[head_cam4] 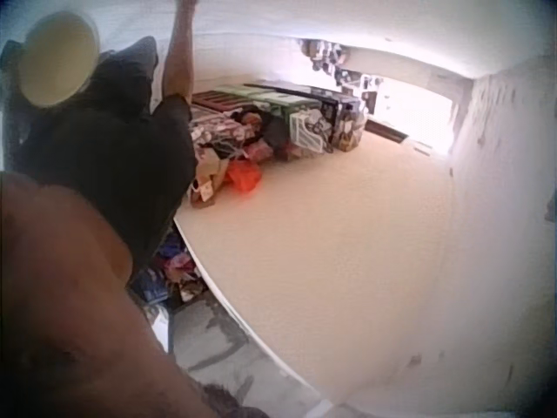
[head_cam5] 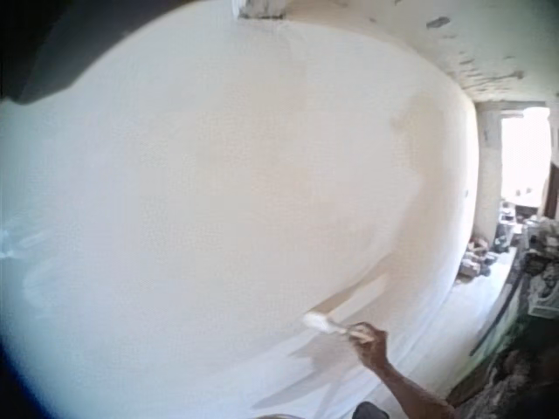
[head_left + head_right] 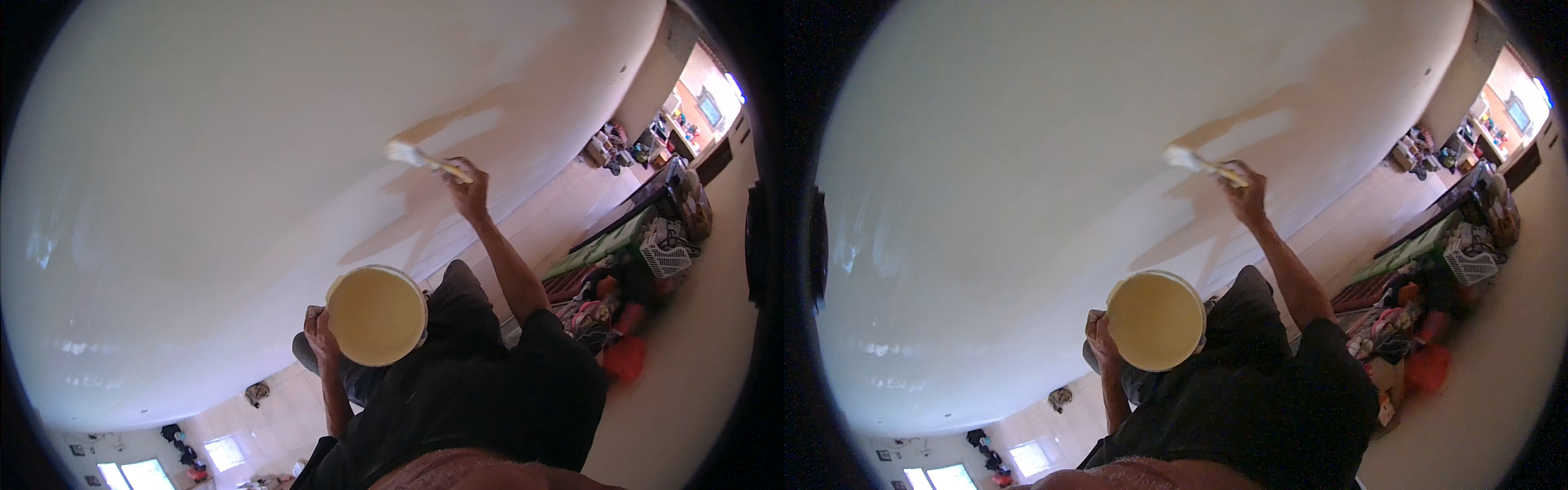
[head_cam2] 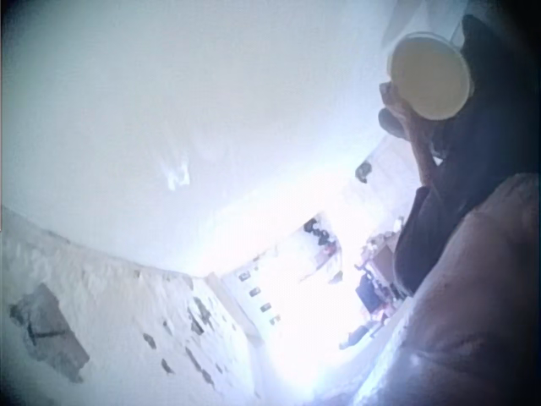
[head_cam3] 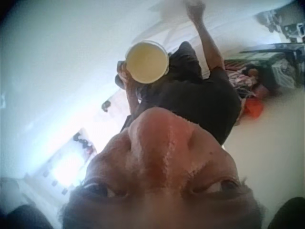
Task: The person paints a wall using a paintbrush and a bucket of paint, repeatedly dipping the brush into the bucket and applying paint to the surface in long strokes.
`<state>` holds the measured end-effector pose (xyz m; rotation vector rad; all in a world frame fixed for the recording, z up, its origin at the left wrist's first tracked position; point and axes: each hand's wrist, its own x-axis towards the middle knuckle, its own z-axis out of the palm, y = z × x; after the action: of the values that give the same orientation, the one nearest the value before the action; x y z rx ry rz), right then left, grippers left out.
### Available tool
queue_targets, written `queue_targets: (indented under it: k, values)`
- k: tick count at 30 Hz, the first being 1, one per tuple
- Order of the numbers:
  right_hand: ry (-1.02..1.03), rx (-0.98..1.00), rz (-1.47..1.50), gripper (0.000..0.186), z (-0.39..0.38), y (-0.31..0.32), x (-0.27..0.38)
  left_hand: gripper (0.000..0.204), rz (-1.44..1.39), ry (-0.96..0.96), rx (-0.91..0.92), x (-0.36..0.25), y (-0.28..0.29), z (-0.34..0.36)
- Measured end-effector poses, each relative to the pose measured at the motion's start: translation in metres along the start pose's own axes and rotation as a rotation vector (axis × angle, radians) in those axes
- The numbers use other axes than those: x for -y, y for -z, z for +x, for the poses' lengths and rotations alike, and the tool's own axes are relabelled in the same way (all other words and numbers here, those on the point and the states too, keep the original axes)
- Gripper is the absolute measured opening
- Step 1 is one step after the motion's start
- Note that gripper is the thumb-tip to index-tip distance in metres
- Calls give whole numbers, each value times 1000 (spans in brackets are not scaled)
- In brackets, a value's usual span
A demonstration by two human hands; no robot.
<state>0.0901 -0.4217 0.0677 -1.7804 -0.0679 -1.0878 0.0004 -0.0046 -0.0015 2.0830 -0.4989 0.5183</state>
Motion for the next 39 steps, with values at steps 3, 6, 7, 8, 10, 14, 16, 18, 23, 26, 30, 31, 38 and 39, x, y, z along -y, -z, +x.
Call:
queue_targets:
  k: [3, 6, 7, 8, 10, 14, 16, 18, 23, 26, 30, 31, 38, 39]
  values:
    - [-85, -228, -136, 13, 14, 53, -18, 7, 109, -51, 29, -6, -3, 5]
    - [-54, -399, -84, 13, 24, 86, -9, 6, 196, -135, 51, -12, -1, 9]
    - [-68, -382, 6, 14, 25, 88, 1, 6, 203, -132, 56, -13, 2, 8]
    - [-85, -364, 96, 14, 24, 90, 14, 5, 182, -122, 51, -14, 2, 8]
    - [-160, -225, 114, 14, 21, 82, 66, 4, 145, -95, 38, -16, 3, 11]
    - [-188, 146, 114, 16, 1, 59, 134, 2, 204, -17, 37, -20, 3, 10]
    - [-119, 344, 150, 17, -8, 43, 158, 3, 251, -129, -3, -21, 4, 12]
    - [-199, 549, 170, 18, -19, 19, 182, 6, 79, 99, 26, -29, 6, 17]
    - [-213, 996, 133, 19, -52, -32, 174, 14, -226, 521, -41, -46, 2, 24]
    - [-201, 1183, -52, 15, -77, -56, 158, 18, -259, 566, -52, -44, 4, 21]
    - [-185, 1173, -55, 18, -98, -67, 144, 19, -267, 583, -53, -44, 5, 21]
    - [-176, 1180, -72, 18, -100, -67, 141, 19, -271, 591, -58, -44, 4, 20]
    - [-181, 1190, -141, 18, -105, -69, 138, 19, -257, 596, -55, -49, 7, 24]
    - [-174, 1185, -139, 18, -105, -69, 139, 19, -268, 599, -54, -49, 7, 23]
